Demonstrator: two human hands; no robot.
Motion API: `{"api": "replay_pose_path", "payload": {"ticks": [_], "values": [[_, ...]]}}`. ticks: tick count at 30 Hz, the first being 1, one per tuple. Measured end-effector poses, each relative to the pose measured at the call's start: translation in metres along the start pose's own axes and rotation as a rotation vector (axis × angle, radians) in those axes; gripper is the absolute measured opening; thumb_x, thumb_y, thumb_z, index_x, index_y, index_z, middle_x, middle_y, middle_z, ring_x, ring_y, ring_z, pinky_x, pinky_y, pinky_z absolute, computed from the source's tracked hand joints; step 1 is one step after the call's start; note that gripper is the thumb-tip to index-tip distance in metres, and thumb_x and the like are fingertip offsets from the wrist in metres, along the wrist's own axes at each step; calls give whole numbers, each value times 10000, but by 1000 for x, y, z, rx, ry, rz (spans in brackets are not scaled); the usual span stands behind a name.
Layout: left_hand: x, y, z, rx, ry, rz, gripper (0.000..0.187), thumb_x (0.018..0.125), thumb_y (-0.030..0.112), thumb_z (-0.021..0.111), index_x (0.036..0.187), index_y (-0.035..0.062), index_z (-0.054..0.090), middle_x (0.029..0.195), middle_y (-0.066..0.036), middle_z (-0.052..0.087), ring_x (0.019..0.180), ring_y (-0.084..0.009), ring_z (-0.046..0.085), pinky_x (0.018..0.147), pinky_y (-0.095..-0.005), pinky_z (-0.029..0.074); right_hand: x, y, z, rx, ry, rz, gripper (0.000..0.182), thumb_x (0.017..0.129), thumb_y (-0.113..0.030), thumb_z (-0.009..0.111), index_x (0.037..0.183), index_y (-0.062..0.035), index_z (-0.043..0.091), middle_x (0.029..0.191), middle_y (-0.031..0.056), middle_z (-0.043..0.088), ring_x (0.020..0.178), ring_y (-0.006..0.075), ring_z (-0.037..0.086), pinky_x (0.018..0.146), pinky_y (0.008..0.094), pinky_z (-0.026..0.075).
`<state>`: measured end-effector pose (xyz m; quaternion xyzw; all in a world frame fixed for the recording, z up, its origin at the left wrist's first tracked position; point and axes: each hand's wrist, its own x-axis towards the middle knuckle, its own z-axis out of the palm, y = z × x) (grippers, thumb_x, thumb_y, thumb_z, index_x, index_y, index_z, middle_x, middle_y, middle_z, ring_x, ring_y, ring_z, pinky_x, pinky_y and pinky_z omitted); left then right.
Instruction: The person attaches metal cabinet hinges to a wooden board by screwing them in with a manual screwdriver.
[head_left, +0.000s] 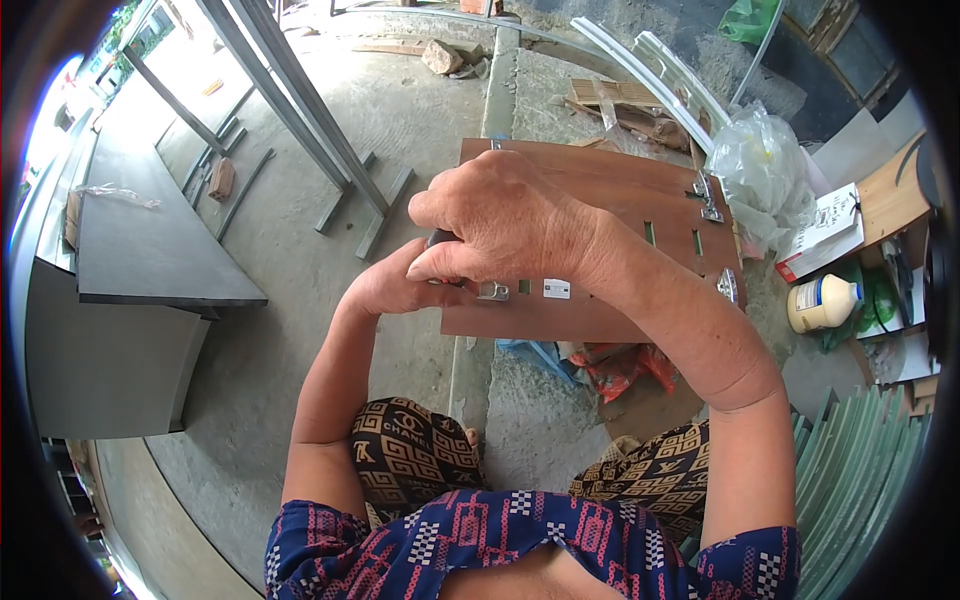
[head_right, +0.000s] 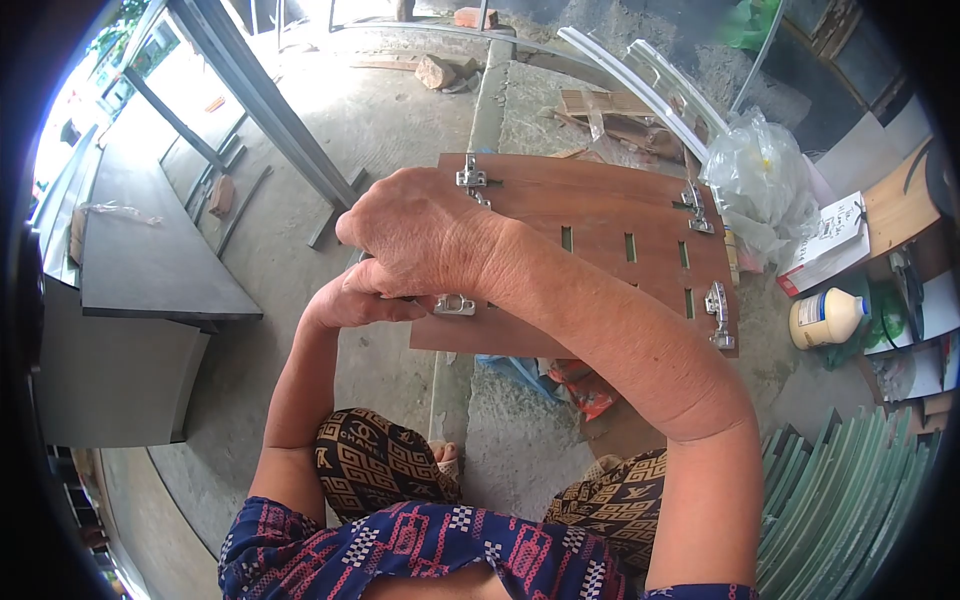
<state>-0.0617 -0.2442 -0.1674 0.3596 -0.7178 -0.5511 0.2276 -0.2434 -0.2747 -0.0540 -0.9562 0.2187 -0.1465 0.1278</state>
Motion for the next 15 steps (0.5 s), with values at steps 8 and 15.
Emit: {"api": "replay_pose_path", "payload": {"ticks": [8,15], "values": [[1,-1,0,27,-20,36,209,804,72,709,991,32,624,908,-44,654,863,-144,612,795,-298,496,1,-4,-3,-75,-45,55,325,763,-351,671,682,-36,655,629,125,641,687,259,682,686,377,553],[-1,-1,3,-4,47,19,270,762,83,765,1009,41,666,1000,-46,673,973,-152,618,865,-313,486,-8,-1,-5,191,-6,-54,237,787,-207,648,735,17,590,776,138,587,725,285,621,684,390,493]]}}
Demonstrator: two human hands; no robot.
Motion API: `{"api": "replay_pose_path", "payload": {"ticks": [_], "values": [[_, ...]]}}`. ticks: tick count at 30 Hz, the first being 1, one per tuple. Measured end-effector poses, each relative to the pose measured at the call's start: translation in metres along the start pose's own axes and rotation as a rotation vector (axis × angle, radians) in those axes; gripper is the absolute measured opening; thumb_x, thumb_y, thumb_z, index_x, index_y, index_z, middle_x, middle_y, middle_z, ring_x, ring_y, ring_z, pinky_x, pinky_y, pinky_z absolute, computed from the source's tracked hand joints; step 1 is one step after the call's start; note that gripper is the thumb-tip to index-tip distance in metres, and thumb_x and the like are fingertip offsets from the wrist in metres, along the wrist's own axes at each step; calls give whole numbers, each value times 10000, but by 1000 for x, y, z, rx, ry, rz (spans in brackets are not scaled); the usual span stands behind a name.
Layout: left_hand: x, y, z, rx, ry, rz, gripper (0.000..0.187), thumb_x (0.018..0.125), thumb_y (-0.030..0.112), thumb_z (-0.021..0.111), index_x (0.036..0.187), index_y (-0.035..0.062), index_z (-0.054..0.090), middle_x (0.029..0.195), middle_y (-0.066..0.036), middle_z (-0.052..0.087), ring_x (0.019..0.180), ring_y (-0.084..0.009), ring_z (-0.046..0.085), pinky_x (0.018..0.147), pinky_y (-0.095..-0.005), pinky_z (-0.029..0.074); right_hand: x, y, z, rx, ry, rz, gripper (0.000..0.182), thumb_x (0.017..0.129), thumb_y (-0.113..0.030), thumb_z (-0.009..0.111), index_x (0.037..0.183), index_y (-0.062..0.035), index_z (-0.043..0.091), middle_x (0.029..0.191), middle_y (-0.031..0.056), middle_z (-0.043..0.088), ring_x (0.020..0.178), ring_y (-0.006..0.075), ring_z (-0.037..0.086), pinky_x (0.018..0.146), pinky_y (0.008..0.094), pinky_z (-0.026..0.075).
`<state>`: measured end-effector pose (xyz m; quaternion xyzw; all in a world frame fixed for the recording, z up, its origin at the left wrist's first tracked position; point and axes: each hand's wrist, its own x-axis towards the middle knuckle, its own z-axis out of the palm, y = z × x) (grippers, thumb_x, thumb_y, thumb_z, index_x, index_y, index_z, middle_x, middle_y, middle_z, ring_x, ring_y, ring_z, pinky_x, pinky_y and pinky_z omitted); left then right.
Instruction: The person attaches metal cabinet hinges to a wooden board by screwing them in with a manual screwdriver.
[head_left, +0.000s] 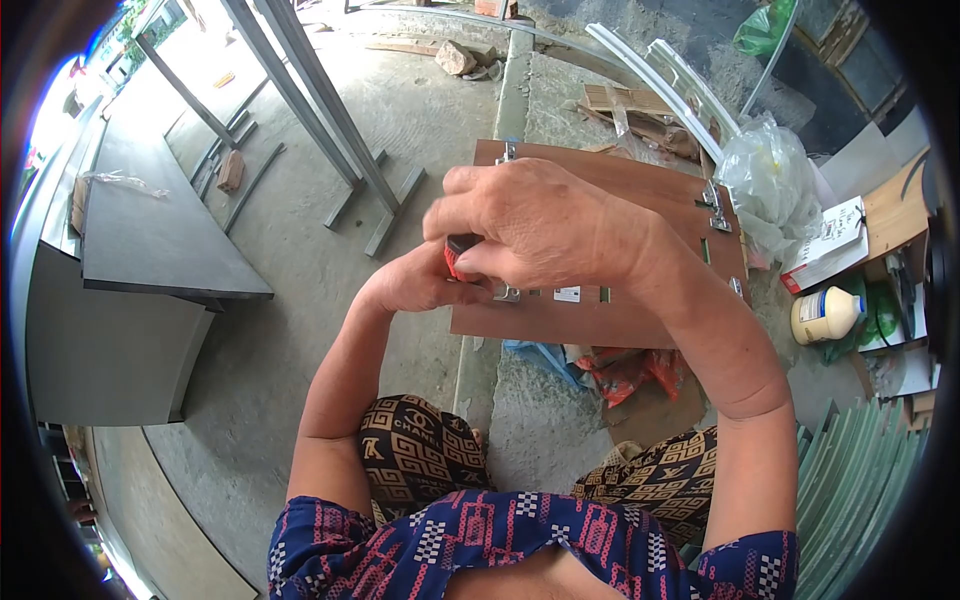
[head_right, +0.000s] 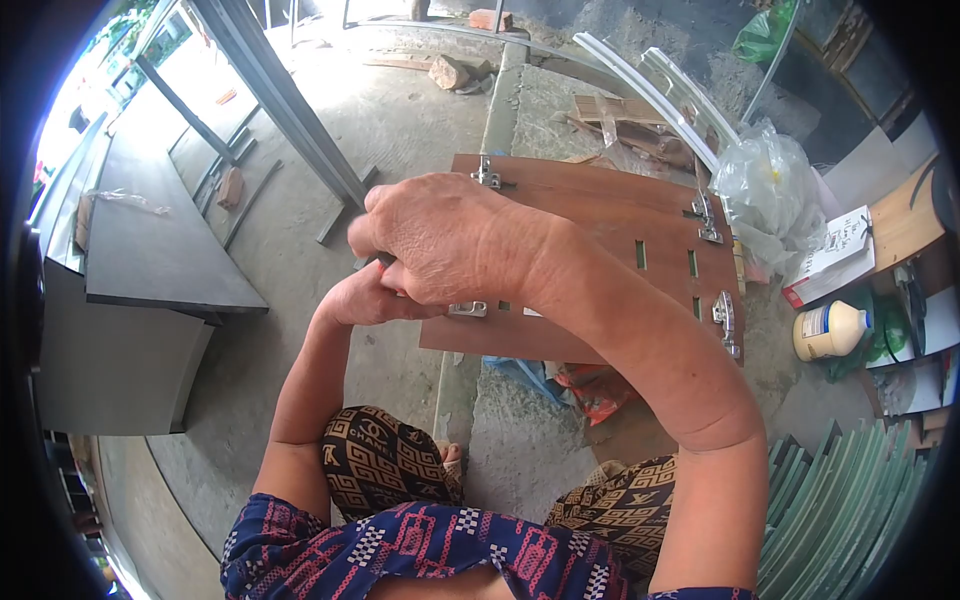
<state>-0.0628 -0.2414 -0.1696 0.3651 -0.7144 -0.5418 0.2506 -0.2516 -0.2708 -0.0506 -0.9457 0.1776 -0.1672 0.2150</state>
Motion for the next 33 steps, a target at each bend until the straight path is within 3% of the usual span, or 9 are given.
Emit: {"api": "replay_pose_path", "payload": {"ticks": [3,7,10,15,18,25,28,33], "values": [[2,-4,1,24,10,67,260,791,82,738,1022,45,624,965,-35,647,927,-137,593,829,-305,487,2,-2,-5,-49,-103,36,132,785,-113,618,778,18,604,828,140,586,759,294,619,699,399,489],[4,-6,1,-29,-10,142,227,803,82,726,996,52,611,921,-19,626,870,-122,571,804,-294,485,3,2,4,-80,-4,27,145,786,-127,614,761,15,599,801,148,586,751,308,618,694,401,490],[1,-4,1,-71,-17,42,205,799,77,725,972,54,616,906,-13,619,851,-117,564,795,-291,484,5,3,7,-87,30,42,184,783,-151,628,729,20,585,767,154,583,732,316,616,683,404,491],[3,-8,1,-60,-18,57,212,790,83,728,972,50,623,897,-17,632,845,-124,578,789,-294,488,9,4,6,-86,23,65,274,785,-221,667,710,24,571,708,168,576,688,320,611,665,409,493],[4,-9,0,-73,-21,50,223,784,91,733,977,50,628,893,-21,640,848,-129,587,792,-298,491,11,0,4,-153,31,66,232,765,-203,681,745,24,634,683,163,636,732,272,682,717,365,559],[3,-7,-1,-67,-15,37,297,788,82,732,1057,52,610,940,-36,641,893,-142,601,824,-304,495,12,3,6,-208,21,89,250,775,-240,677,752,7,644,701,156,648,739,264,688,717,365,558],[3,-2,2,-139,45,-23,256,726,28,793,947,55,665,916,-33,674,876,-151,637,808,-298,522,13,1,4,-215,-15,126,255,771,-255,685,761,-2,650,694,146,650,732,262,688,714,369,558],[4,-9,2,-168,40,-38,278,738,50,792,984,49,661,969,-34,669,937,-147,623,838,-292,510,14,-5,-3,-271,-112,202,240,778,-253,673,807,-15,677,758,149,658,763,255,684,724,366,554]]}}
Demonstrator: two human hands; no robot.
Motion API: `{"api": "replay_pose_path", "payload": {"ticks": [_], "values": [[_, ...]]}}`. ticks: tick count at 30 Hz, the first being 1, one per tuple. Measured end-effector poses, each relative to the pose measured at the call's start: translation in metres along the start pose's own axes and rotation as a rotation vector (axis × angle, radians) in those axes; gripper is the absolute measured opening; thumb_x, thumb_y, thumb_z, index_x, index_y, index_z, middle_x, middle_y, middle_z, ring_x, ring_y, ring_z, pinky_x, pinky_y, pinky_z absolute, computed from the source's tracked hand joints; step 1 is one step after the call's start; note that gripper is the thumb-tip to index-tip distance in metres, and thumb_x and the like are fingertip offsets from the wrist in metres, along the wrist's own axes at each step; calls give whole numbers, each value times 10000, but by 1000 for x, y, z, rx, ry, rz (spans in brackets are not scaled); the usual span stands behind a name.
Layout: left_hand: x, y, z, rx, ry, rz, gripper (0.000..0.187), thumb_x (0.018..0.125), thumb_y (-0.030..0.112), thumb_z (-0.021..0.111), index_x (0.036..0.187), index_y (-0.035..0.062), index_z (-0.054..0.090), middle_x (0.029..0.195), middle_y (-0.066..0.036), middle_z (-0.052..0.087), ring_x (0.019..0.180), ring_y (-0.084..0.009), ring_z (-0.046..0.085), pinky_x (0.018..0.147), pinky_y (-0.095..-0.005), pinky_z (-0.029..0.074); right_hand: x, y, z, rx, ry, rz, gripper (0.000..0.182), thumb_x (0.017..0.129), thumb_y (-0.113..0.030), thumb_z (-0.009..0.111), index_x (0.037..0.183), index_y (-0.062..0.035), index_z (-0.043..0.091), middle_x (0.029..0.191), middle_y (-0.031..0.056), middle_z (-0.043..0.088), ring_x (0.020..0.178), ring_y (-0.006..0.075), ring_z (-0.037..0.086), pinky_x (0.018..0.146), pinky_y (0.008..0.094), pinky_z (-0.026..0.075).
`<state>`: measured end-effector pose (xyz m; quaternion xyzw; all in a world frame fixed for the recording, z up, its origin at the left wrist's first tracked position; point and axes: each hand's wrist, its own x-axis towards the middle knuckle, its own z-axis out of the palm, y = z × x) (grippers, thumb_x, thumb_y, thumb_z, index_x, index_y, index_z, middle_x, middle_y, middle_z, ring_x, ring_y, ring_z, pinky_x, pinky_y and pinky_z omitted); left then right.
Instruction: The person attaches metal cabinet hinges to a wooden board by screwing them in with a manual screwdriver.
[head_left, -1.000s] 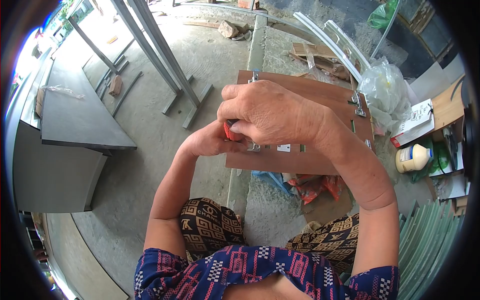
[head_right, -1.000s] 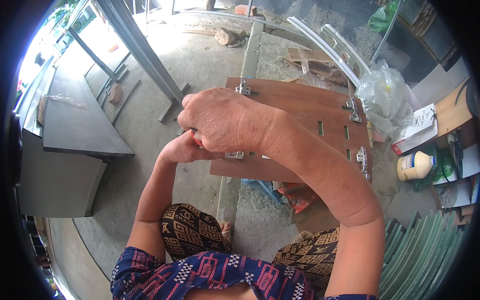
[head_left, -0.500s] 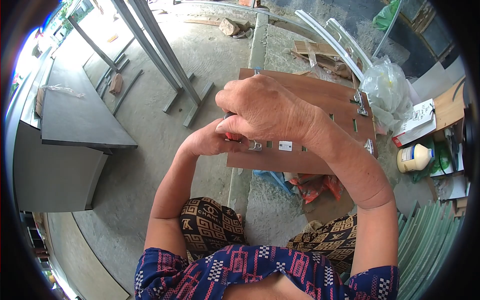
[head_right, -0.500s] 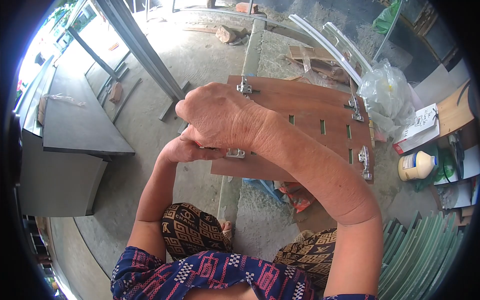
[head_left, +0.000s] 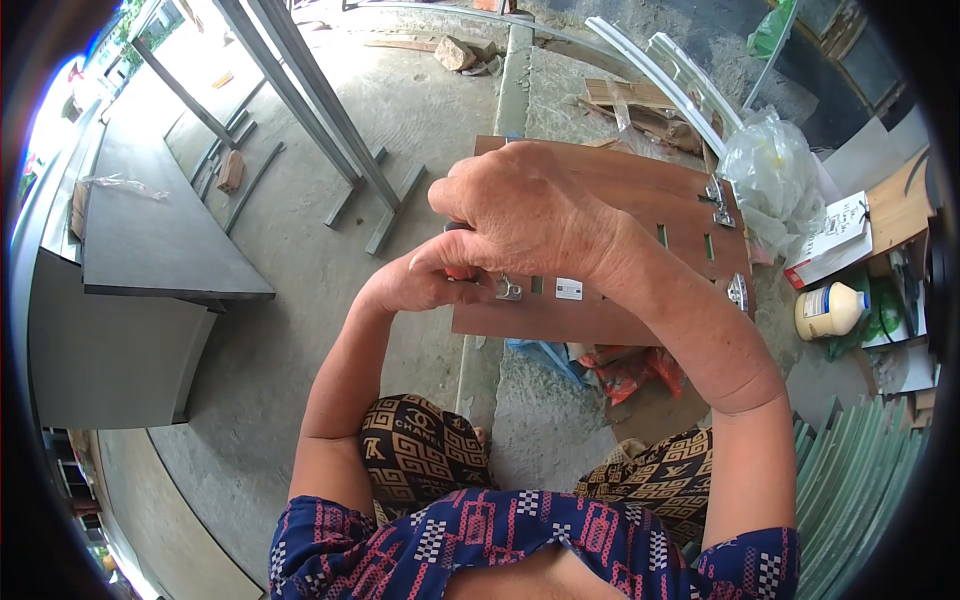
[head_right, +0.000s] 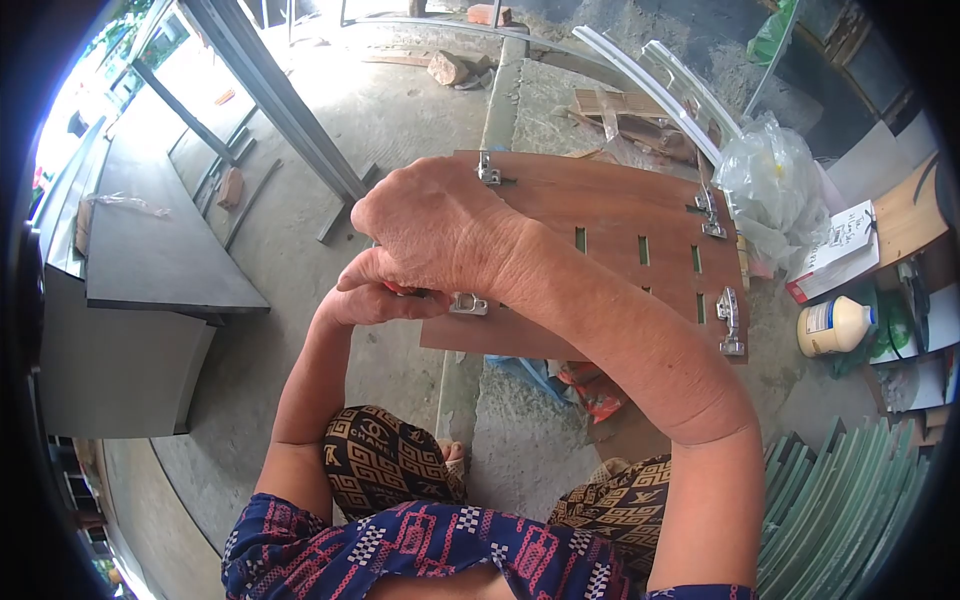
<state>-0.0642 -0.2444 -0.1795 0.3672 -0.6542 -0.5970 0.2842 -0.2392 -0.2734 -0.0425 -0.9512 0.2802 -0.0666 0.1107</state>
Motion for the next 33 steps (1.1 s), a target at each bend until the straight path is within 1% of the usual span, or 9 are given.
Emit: {"api": "replay_pose_path", "payload": {"ticks": [1,3,6,9,19,22,25,31,33], "values": [[-1,-3,-1,-2,1,-22,295,741,55,791,1003,47,658,995,-35,667,962,-148,618,852,-292,505,-2,2,3,72,78,-59,226,784,-235,666,820,-13,683,786,152,655,779,254,681,735,364,553],[-1,-5,-2,80,-24,66,290,779,63,749,1041,48,625,976,-37,647,931,-147,607,837,-305,499,-8,8,8,216,235,-174,202,797,-200,652,846,-9,694,844,157,648,811,254,674,755,361,551],[-1,-2,-3,137,-50,96,275,800,73,726,1046,44,608,965,-38,636,910,-144,598,827,-311,497,-12,7,5,230,67,-156,168,807,-140,638,879,-1,698,888,157,629,844,258,665,783,352,550],[0,-3,-3,111,-45,86,266,800,81,728,1034,42,609,958,-38,635,904,-141,594,821,-307,497,-10,7,7,236,81,-167,142,811,-91,629,891,10,690,852,147,626,838,258,665,792,346,552],[2,-7,-5,89,-50,72,241,802,77,721,1015,43,615,928,-24,627,877,-124,578,806,-293,489,-3,10,13,204,148,-169,128,775,-73,645,801,51,631,821,167,626,826,274,659,792,354,546],[2,-5,-6,28,-45,37,299,770,31,755,1057,34,671,1040,-51,681,990,-156,622,883,-310,495,0,9,13,202,155,-148,120,770,-72,646,785,44,623,806,176,632,827,284,661,796,364,543],[1,-3,-4,99,-28,85,232,804,90,725,1008,46,622,918,-18,633,873,-126,587,810,-295,490,1,9,14,224,162,-130,120,771,-78,647,774,40,621,776,187,639,817,287,667,795,375,542],[2,0,-3,60,-14,27,245,795,117,745,997,47,626,911,-18,636,862,-135,591,807,-298,494,5,9,11,283,125,-72,149,769,-99,667,761,41,617,676,187,630,748,291,676,763,393,545],[5,-5,-6,112,-27,55,268,787,125,755,1008,52,622,905,-17,634,863,-131,590,804,-296,493,5,9,10,302,121,-64,166,765,-116,680,753,37,617,656,183,625,725,290,675,752,397,545]]}}
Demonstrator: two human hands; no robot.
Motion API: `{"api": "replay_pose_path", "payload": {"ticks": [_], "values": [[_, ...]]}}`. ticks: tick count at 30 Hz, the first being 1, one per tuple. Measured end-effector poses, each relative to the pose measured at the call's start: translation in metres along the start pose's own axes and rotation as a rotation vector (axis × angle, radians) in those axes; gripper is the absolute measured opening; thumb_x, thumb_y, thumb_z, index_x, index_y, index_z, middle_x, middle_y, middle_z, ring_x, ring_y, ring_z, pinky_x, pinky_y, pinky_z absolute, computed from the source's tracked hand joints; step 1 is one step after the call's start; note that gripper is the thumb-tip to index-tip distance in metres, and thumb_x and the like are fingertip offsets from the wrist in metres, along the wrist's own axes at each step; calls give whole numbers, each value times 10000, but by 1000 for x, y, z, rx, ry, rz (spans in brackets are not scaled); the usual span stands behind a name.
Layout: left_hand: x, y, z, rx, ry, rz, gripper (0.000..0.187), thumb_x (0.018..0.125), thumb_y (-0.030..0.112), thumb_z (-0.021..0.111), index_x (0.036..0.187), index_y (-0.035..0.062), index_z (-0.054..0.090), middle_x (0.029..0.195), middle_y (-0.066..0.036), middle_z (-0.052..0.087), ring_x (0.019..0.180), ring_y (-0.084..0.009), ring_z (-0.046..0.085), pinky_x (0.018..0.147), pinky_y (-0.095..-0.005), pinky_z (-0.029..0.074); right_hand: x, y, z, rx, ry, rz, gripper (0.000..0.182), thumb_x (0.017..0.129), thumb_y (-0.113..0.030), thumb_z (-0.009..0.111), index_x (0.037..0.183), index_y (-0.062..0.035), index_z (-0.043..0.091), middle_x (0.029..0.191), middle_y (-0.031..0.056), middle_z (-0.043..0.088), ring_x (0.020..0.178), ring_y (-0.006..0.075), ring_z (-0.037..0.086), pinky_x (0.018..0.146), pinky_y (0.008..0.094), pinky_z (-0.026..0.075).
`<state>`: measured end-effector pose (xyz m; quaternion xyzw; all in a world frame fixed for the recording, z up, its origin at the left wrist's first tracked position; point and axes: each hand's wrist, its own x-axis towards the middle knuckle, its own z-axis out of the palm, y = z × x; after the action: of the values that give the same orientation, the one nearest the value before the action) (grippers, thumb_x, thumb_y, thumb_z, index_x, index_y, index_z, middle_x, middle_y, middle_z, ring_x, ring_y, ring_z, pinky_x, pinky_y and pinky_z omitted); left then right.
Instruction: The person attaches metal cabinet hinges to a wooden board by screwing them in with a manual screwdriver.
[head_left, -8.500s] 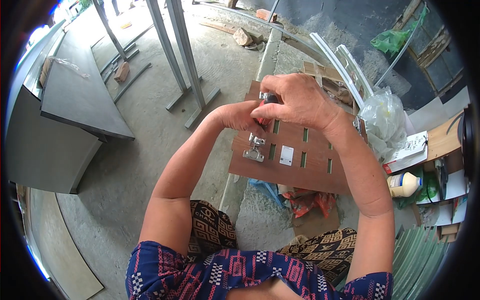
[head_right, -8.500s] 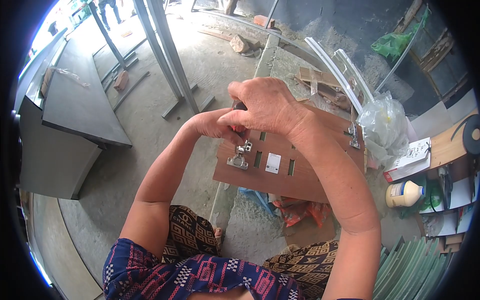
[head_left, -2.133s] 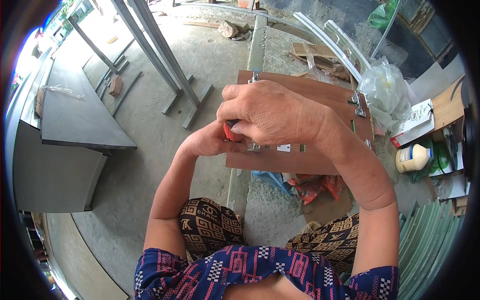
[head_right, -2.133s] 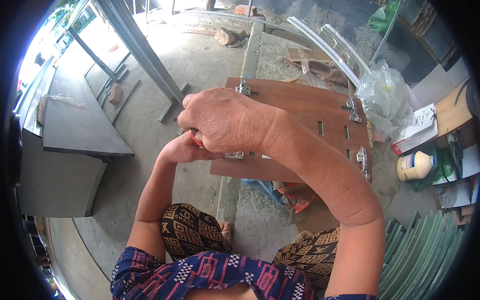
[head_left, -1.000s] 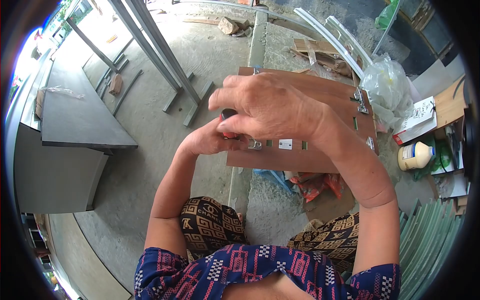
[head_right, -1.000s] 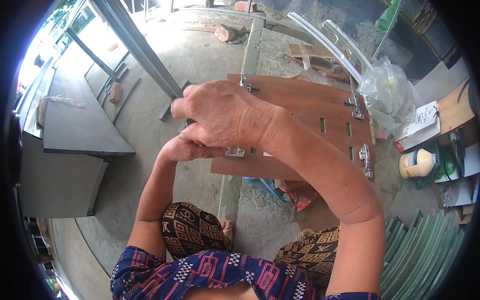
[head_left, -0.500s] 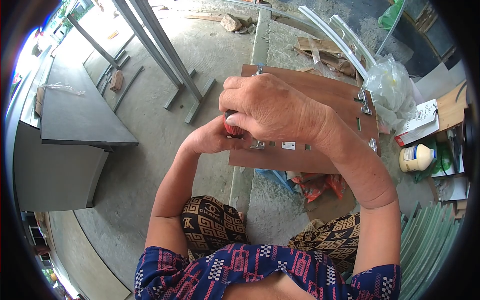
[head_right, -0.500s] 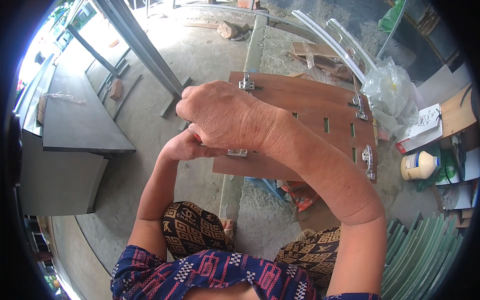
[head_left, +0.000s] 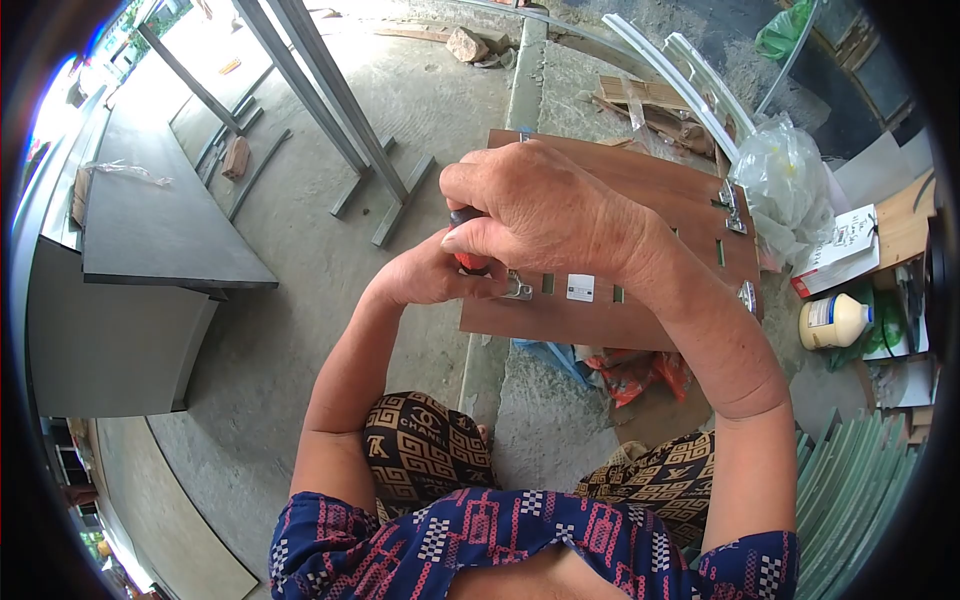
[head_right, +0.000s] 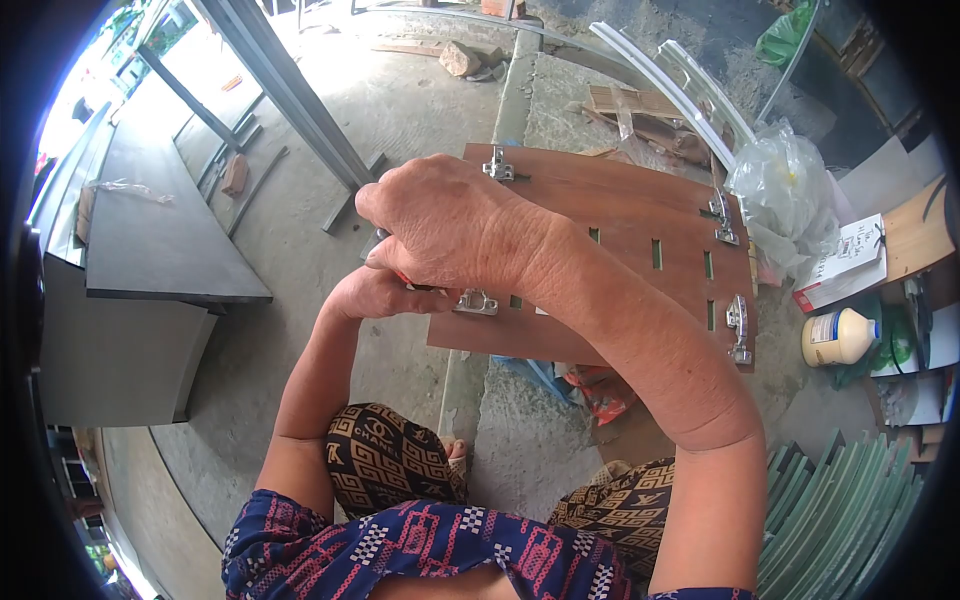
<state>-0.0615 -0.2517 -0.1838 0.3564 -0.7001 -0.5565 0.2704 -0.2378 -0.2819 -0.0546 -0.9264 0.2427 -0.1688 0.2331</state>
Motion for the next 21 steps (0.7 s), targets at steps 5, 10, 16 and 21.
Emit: {"api": "replay_pose_path", "payload": {"ticks": [5,10,16,21], "values": [[4,12,0,-109,0,-10,252,756,58,779,982,40,667,921,-15,662,903,-133,615,832,-300,506,0,3,-1,-93,-9,-16,247,765,-226,695,747,10,625,637,165,619,703,288,671,742,408,541],[9,13,0,-23,-38,-143,324,755,73,784,1052,46,659,996,-23,667,958,-141,612,876,-300,494,-5,4,-4,-131,-9,-26,269,775,-253,676,792,14,645,756,170,640,786,289,669,779,400,535],[13,8,2,19,-23,-32,320,772,81,743,1060,51,608,970,-33,651,914,-132,612,801,-292,508,-13,8,-3,-30,-28,-20,226,782,-178,658,861,34,656,889,180,629,876,285,654,826,378,527],[15,14,2,-9,-43,-39,299,778,78,740,1049,42,618,957,-36,654,914,-136,613,801,-291,510,-9,12,2,-72,0,-20,195,779,-142,661,825,46,638,826,183,629,832,280,662,802,374,542]]}}
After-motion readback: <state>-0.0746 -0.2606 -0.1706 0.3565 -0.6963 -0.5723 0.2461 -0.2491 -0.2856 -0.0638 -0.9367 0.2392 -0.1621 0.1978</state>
